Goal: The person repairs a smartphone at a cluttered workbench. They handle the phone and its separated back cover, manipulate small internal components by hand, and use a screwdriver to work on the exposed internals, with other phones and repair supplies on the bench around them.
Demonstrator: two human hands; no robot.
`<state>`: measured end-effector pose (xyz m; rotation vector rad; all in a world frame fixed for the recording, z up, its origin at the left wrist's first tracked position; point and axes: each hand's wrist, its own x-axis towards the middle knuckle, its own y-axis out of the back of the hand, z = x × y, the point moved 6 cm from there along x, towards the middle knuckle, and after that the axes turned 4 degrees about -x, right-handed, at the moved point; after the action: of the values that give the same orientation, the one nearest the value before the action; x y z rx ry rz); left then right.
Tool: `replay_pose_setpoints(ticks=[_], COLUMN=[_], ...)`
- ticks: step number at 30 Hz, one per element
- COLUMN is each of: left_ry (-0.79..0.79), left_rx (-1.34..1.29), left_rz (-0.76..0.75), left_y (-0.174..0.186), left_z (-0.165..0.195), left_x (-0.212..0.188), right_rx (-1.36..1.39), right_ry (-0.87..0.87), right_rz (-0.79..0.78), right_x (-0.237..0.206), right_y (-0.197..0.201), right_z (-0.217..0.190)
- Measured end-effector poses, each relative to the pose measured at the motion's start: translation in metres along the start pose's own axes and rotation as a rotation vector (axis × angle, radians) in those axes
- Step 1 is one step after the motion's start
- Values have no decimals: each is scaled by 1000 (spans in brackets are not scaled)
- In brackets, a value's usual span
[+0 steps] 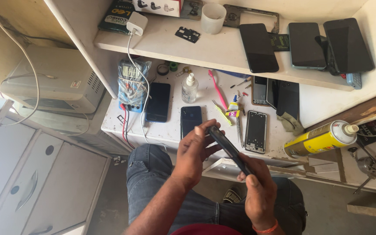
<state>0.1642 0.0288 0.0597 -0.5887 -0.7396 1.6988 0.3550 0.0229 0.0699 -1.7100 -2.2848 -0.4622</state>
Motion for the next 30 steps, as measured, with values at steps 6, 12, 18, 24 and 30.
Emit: replay_pose_setpoints(ticks=[6,12,18,24,30], left_ry=[19,-49,-60,-95,-122], left_rx=[29,29,31,42,6], left_rz=[-77,-157,-177,-139,-99], left_y=[-10,-17,-18,-17,-12], left_z=[9,12,11,10,11], left_x=[-4,-8,-9,-7,-9], right_rx=[75,77,44,-28,-70], right_ry=[43,29,40,77,98], right_rz=[8,12,14,-1,3], right_x=[1,1,1,1,-1], right_y=[1,3,4,2,-3], right_z=[-1,-1,0,-5,-10])
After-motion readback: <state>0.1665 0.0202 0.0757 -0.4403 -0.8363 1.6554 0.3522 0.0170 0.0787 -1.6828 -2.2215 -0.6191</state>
